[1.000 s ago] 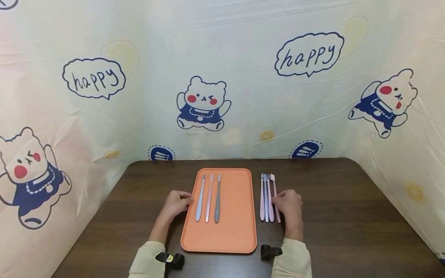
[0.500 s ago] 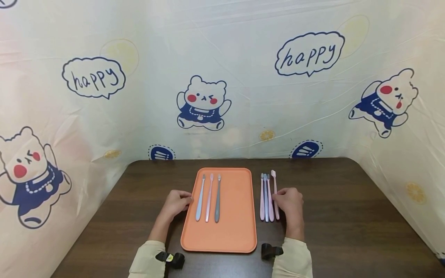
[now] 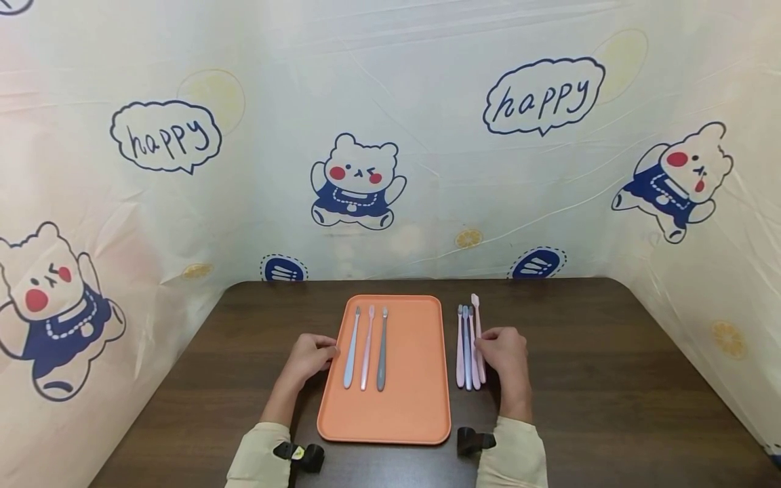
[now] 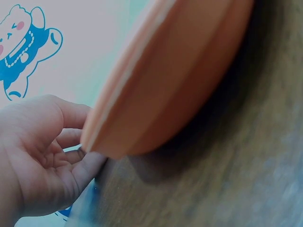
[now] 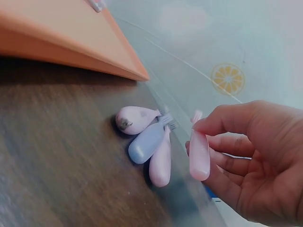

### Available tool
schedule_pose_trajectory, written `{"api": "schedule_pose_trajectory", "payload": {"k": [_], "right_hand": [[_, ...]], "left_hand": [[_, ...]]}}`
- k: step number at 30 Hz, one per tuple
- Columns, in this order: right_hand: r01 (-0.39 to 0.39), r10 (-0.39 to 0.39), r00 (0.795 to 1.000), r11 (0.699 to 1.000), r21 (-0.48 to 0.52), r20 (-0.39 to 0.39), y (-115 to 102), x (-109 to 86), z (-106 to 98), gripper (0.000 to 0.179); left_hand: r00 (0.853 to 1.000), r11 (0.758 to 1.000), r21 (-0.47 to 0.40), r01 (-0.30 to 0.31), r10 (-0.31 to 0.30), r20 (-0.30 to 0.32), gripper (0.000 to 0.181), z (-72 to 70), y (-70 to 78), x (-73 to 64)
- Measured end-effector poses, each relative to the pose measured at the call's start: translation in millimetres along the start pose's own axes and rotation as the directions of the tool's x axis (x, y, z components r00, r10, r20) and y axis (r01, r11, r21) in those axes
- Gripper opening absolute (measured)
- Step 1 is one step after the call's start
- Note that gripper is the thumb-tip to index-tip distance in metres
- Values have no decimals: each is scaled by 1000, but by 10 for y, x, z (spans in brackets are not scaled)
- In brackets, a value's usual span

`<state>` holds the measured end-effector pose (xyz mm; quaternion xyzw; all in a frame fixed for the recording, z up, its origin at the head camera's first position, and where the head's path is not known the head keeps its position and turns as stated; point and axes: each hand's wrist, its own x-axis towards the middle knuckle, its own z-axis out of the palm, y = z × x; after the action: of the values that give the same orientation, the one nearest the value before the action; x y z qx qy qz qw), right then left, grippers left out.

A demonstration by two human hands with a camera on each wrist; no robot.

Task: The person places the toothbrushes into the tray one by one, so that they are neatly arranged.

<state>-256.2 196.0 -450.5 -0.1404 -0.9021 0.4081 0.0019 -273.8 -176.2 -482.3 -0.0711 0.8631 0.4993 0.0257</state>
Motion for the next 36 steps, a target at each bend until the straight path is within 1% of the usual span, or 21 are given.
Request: {"api": "schedule_pose_trajectory", "payload": {"k": [13, 18, 21, 26, 31, 36], "right_hand": [[24, -26, 999, 996, 82, 26, -51, -9, 74, 31], [55, -60, 998, 989, 139, 26, -85, -21, 101, 29], [67, -73, 997, 986, 155, 36, -107, -20, 121, 28], [61, -74, 995, 982, 177, 64, -149, -30, 154, 28], [60, -78, 994, 975, 212, 76, -185, -38, 187, 28], [53, -76, 993, 973, 226, 95, -213, -33, 234, 28]], "left_hand": [[1000, 1000, 1, -6, 6, 2, 25, -5, -1, -9], [1000, 1000, 4, -5, 5, 0, 25, -3, -1, -10], [1000, 1000, 3, -6, 6, 0, 25, -4, -1, -7], [1000, 1000, 5, -10, 10, -2, 25, -7, -1, -2], [1000, 1000, -3, -16, 16, -6, 25, -13, 9, -11], [1000, 1000, 0, -13, 13, -7, 25, -9, 3, -11]]}}
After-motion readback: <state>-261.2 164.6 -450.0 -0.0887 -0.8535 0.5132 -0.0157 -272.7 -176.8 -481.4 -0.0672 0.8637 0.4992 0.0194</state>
